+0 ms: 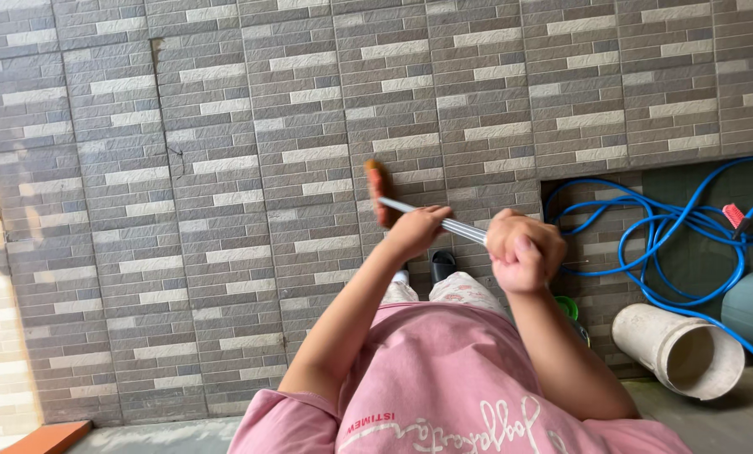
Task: The person sweeps a tiled floor using a broom, pushing the broom head across the tiles while walking.
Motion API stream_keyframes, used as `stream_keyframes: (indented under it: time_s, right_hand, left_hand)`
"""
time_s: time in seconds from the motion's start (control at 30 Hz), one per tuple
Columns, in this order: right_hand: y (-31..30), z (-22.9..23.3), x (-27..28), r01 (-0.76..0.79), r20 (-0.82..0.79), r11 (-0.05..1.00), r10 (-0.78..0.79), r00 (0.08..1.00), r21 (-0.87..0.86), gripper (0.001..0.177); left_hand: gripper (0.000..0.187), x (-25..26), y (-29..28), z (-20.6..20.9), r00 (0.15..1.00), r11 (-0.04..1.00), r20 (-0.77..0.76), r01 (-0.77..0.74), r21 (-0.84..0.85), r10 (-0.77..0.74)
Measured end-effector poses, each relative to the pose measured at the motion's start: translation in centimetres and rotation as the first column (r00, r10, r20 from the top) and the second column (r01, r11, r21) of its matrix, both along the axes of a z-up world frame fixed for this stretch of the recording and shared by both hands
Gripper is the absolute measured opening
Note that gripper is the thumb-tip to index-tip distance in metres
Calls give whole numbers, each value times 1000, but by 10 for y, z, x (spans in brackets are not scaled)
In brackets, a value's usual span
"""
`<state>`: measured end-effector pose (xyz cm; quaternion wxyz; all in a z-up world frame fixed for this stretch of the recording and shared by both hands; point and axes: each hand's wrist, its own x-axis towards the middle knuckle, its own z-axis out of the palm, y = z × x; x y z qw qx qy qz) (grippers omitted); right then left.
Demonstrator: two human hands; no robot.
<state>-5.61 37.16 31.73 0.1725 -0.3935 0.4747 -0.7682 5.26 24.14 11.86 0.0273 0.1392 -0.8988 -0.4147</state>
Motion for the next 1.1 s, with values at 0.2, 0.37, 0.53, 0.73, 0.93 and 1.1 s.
stream_keyframes:
  time_s: [0.2, 0.37, 0.53, 0.73, 0.93, 1.1]
  right_hand:
    - [9, -97, 9, 15, 335, 995, -49, 941, 101, 39]
    - [50, -100, -22, 3, 456, 985, -83, 886, 173, 35]
    - [90, -26, -63, 75, 233, 997, -69, 970, -21, 32]
    - [91, 80, -73, -7, -353, 998, -17, 935, -68, 32]
    - [68, 82, -59, -106, -615, 992, 129, 778, 74, 25]
    - [73, 52, -61, -113, -465, 993, 113, 878, 29, 35]
  left_hand:
    - [40, 49, -12, -66, 965, 986, 227, -107, -130, 135]
    - [16, 31, 7, -71, 986, 953, 125, -73, -293, 114]
    - [15, -35, 43, 15, 997, 999, 63, 51, -20, -50]
    - [24, -103, 89, 56, 963, 960, -145, 245, 135, -225]
    - [45, -124, 113, 6, 897, 951, -378, 289, 111, -228]
    - [30, -93, 95, 0, 950, 946, -172, 287, 150, -261]
